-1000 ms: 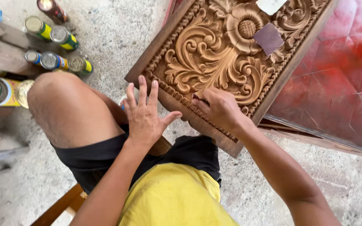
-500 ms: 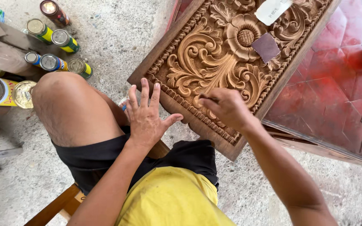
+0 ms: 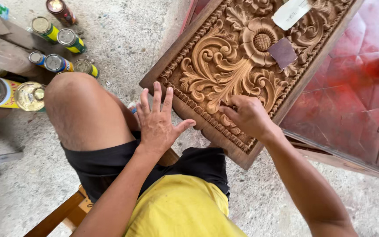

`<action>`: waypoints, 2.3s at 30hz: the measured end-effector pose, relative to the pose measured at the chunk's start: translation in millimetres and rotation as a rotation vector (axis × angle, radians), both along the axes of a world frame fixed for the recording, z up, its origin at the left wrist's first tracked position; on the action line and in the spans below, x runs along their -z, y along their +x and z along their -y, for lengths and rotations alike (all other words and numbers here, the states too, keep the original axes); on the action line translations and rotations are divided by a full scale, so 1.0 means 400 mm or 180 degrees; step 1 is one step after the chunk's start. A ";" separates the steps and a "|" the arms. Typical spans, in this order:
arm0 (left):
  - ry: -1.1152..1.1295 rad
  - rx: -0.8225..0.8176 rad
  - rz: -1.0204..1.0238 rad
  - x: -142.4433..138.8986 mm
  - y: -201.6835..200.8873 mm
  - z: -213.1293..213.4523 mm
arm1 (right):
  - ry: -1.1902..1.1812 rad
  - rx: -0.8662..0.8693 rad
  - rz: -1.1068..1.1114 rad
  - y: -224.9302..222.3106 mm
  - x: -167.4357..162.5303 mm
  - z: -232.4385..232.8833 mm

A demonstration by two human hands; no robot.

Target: The person sits on the floor with a carved wooden decorative panel resting on their lap and sands its recessed surfaces by hand using a small piece of sandpaper, working over the floral relief details and repositioning the panel as they go.

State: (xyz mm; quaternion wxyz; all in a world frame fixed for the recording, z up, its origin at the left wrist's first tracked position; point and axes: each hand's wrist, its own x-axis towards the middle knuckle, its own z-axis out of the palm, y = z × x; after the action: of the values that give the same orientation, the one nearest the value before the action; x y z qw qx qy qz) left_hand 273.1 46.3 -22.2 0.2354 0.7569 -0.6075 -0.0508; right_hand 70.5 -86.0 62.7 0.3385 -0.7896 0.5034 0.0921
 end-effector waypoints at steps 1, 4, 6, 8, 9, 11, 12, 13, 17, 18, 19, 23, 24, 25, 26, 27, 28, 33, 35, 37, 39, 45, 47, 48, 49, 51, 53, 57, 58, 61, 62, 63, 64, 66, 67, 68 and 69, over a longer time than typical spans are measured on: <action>-0.0059 -0.0028 -0.0039 0.001 0.001 0.001 | -0.0008 0.0186 0.0013 0.004 0.000 -0.002; 0.0132 -0.0023 0.0058 0.000 0.003 -0.001 | -0.0579 -0.0264 0.0367 0.007 0.007 -0.012; 0.0073 -0.0053 0.0090 0.000 0.004 -0.002 | -0.0861 -0.0639 0.0441 0.002 0.016 -0.012; 0.0058 -0.0034 0.0096 -0.001 0.004 -0.004 | -0.0635 -0.0552 0.0156 -0.009 0.021 -0.008; 0.0029 -0.0032 0.0087 -0.002 0.005 -0.005 | -0.0589 -0.0417 0.0237 -0.014 0.023 -0.004; 0.0083 -0.0070 0.0086 -0.003 0.005 -0.008 | -0.0394 -0.0164 0.0397 -0.021 0.023 0.002; 0.0129 -0.0053 0.0096 -0.004 0.004 -0.008 | -0.0590 -0.0543 0.0622 -0.025 0.021 0.005; 0.0135 -0.0045 0.0131 -0.005 0.005 -0.010 | -0.0827 -0.0935 0.0867 -0.024 0.021 0.007; 0.0133 -0.0028 0.0093 -0.009 0.006 -0.012 | -0.1202 -0.1250 0.1019 -0.021 0.018 0.012; 0.0070 -0.0041 0.0088 -0.010 0.006 -0.013 | -0.1025 -0.1101 0.0981 -0.020 0.018 0.014; 0.0041 -0.0085 0.0088 -0.011 0.006 -0.014 | -0.0811 -0.0978 0.0959 -0.021 0.019 0.015; -0.0030 -0.0063 0.0164 -0.013 0.008 -0.015 | -0.1182 -0.1713 0.0885 -0.032 0.030 0.025; -0.0009 -0.0108 0.0164 -0.013 0.009 -0.016 | -0.1197 -0.1720 0.0845 -0.036 0.035 0.028; 0.0020 -0.0075 0.0137 -0.013 0.009 -0.016 | -0.1205 -0.1654 0.0767 -0.041 0.041 0.031; 0.0005 -0.0027 0.0105 -0.013 0.010 -0.016 | -0.1241 -0.1604 0.0677 -0.047 0.046 0.034; -0.0010 -0.0034 0.0090 -0.013 0.011 -0.016 | -0.1253 -0.1585 0.0753 -0.049 0.055 0.037; 0.0014 -0.0026 0.0073 -0.014 0.013 -0.017 | -0.1225 -0.1547 0.0834 -0.051 0.064 0.038; 0.0016 -0.0097 0.0082 -0.017 0.017 -0.015 | -0.1114 -0.1959 0.0800 -0.058 0.093 0.050; -0.0006 -0.0061 0.0075 -0.018 0.017 -0.014 | -0.1223 -0.1615 0.1046 -0.055 0.094 0.055; 0.0063 -0.0037 0.0062 -0.019 0.016 -0.012 | -0.1066 -0.1593 0.0840 -0.052 0.090 0.057; 0.0148 -0.0006 0.0083 -0.019 0.015 -0.012 | -0.0968 -0.1668 0.0624 -0.048 0.083 0.053; 0.0061 -0.0085 0.0120 -0.012 0.011 -0.016 | -0.1120 -0.1543 0.1158 -0.046 0.065 0.042; 0.0113 0.0004 0.0083 -0.011 0.010 -0.019 | -0.1413 -0.1754 0.1014 -0.046 0.064 0.041; 0.0087 0.0021 0.0087 -0.010 0.010 -0.018 | -0.1226 -0.1703 0.0848 -0.047 0.064 0.041; 0.0080 -0.0010 0.0097 -0.010 0.010 -0.019 | -0.1017 -0.1694 0.0703 -0.046 0.065 0.041; 0.0054 -0.0024 0.0080 -0.011 0.010 -0.018 | -0.0783 -0.1448 0.0660 -0.045 0.066 0.035; 0.0017 -0.0075 0.0108 -0.011 0.010 -0.017 | -0.0835 -0.1115 0.0961 -0.040 0.067 0.027; 0.0173 -0.0026 0.0144 -0.012 0.013 -0.018 | -0.1205 -0.1352 0.0551 -0.027 0.062 0.011; 0.0219 -0.0047 0.0142 -0.012 0.014 -0.019 | -0.0983 -0.1296 0.0443 -0.024 0.059 0.008; -0.0026 -0.0044 0.0084 -0.011 0.017 -0.021 | -0.0705 -0.0837 0.0404 -0.014 0.048 0.003; 0.0064 -0.0083 0.0099 -0.011 0.019 -0.022 | -0.0634 -0.0665 0.0468 -0.011 0.044 0.001; 0.0175 -0.0060 0.0107 -0.012 0.019 -0.021 | -0.0837 -0.0927 0.0607 -0.010 0.041 -0.003; 0.0257 -0.0031 0.0130 -0.012 0.021 -0.022 | -0.1071 -0.1185 0.0753 -0.007 0.038 -0.006; 0.0180 -0.0056 0.0124 -0.013 0.024 -0.021 | -0.1313 -0.1534 0.0886 -0.005 0.035 -0.011; 0.0175 -0.0041 0.0098 -0.014 0.024 -0.021 | -0.1238 -0.1502 0.0820 -0.006 0.035 -0.013; 0.0110 -0.0013 0.0078 -0.013 0.025 -0.022 | -0.1194 -0.1439 0.0732 -0.006 0.036 -0.016; 0.0046 -0.0016 0.0051 -0.013 0.025 -0.023 | -0.1200 -0.1331 0.0858 -0.008 0.037 -0.017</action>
State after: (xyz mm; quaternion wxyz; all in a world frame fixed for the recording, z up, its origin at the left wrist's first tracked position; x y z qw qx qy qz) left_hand 283.2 55.5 -17.0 0.2251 0.7605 -0.6071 -0.0485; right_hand 67.2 -79.2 47.9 0.2235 -0.9300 0.2889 -0.0408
